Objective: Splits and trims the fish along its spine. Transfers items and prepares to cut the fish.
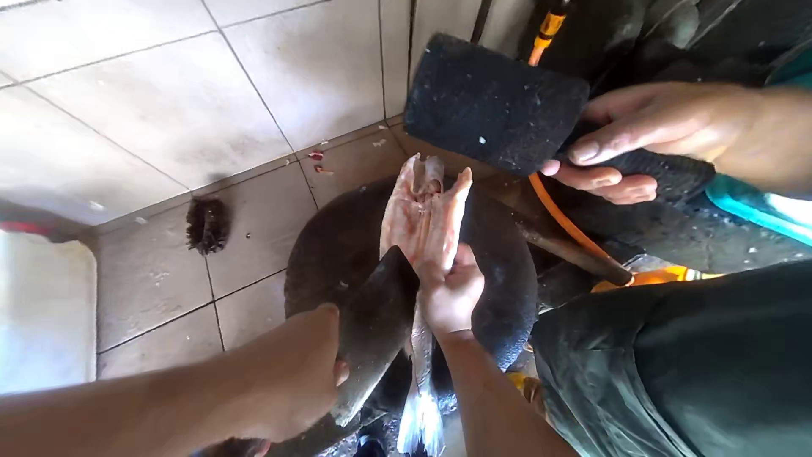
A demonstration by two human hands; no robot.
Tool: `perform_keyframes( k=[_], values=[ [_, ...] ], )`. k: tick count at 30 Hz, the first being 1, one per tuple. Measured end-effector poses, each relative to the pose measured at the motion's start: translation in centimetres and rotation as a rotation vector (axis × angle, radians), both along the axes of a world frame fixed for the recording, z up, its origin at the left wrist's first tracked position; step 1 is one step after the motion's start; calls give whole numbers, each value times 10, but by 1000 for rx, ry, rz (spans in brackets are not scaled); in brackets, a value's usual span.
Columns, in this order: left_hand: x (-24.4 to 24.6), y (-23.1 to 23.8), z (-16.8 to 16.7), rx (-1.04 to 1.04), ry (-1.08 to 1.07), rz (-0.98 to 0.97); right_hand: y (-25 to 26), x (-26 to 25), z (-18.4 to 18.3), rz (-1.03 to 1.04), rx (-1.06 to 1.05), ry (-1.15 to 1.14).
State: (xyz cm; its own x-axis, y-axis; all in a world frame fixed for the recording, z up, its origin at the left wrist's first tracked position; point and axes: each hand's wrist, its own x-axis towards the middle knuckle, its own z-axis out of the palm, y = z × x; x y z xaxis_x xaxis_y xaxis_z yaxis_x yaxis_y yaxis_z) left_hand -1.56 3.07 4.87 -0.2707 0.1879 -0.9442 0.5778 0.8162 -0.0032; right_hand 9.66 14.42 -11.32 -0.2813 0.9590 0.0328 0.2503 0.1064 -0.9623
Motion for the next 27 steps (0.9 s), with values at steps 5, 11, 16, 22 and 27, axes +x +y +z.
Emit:
perform_keyframes(
  k=[5,11,16,22,27],
  values=[
    [42,-43,-32,197,70,195,-1,0,-2,-26,10,1],
    [1,-9,1,1,-16,71,-1,1,1,0,-16,19],
    [34,-23,-17,96,62,128,-2,1,-1,-21,0,56],
    [35,-42,-23,175,8,215,4,0,-2,3,17,74],
    [22,-5,4,-13,9,114,2,4,-2,-12,-45,143]
  ],
)
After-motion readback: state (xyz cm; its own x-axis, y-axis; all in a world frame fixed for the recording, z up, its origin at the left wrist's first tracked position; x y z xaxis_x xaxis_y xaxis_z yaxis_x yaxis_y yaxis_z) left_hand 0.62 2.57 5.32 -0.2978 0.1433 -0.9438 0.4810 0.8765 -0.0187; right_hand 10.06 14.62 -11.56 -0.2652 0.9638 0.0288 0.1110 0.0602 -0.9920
